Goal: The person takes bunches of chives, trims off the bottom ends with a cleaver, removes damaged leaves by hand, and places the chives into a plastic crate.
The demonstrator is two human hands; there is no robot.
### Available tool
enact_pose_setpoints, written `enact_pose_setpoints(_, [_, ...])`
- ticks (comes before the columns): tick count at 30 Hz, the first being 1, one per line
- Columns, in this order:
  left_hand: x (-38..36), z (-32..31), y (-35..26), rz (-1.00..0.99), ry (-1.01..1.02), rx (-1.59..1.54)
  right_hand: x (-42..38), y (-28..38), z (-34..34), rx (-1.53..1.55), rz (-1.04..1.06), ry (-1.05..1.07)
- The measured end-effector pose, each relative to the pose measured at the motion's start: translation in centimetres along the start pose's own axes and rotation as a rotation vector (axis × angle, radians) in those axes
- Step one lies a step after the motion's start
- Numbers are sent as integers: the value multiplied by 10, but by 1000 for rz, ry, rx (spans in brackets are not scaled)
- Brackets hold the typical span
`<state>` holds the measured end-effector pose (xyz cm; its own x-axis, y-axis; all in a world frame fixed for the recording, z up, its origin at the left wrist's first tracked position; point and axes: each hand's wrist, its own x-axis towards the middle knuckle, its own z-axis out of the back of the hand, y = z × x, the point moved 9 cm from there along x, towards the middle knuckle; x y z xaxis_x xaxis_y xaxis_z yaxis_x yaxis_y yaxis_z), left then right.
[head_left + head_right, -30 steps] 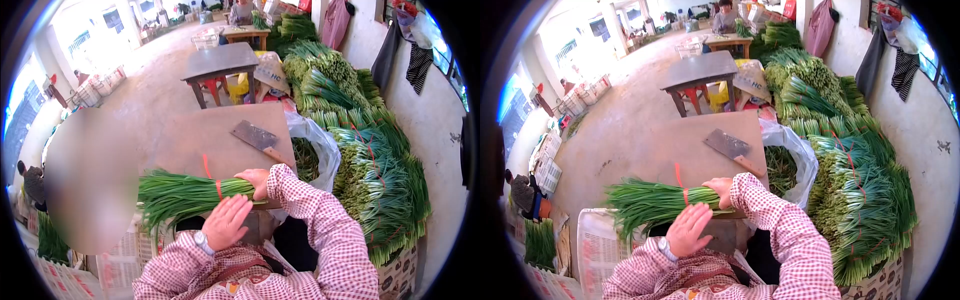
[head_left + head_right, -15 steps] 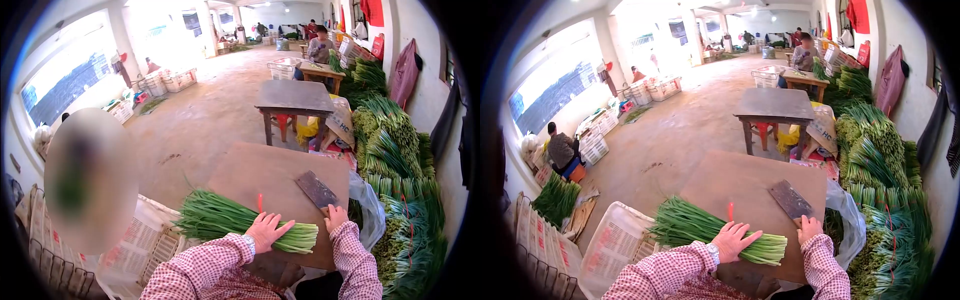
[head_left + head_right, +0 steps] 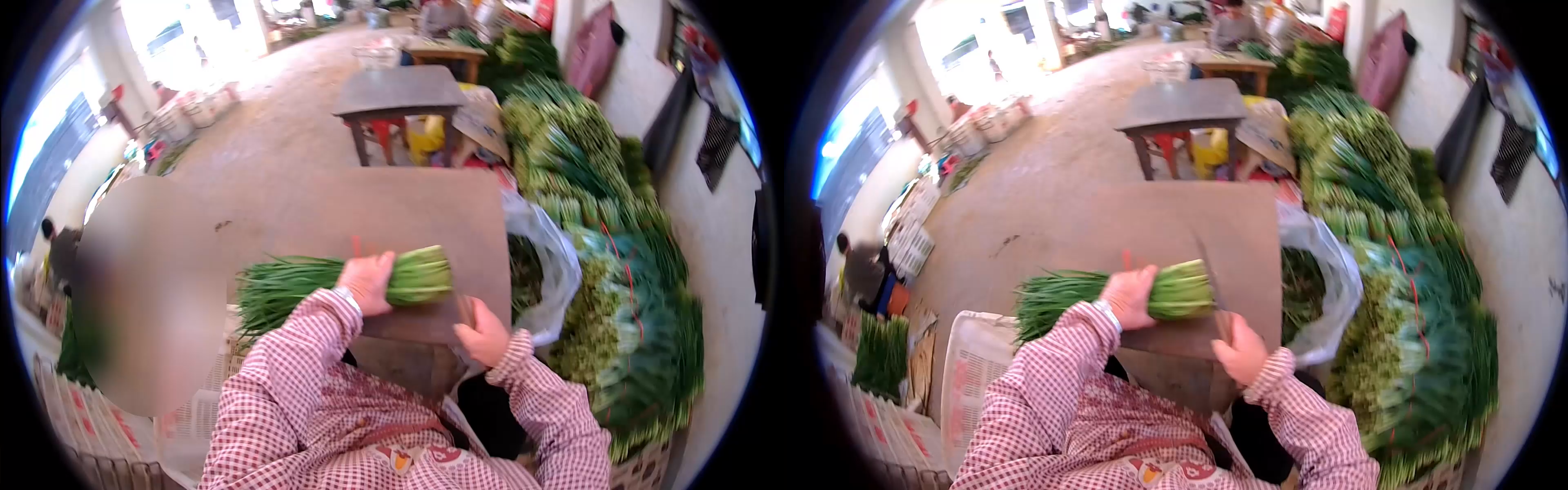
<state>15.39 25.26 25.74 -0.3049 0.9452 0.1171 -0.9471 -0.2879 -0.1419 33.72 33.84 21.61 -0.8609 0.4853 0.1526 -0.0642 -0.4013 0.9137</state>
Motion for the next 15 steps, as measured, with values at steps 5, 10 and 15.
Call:
enact_pose_setpoints(5, [-6,5,17,102,-25,9,-10,7,25,433,-204,-56])
enact_pose_setpoints(10, [-1,-8,13,161,96,88,-5,-28,41,805,-251,-235])
enact_pose_setpoints(15, [18,-1,7,192,296,-99,-11,-69,20,908,-333,-232])
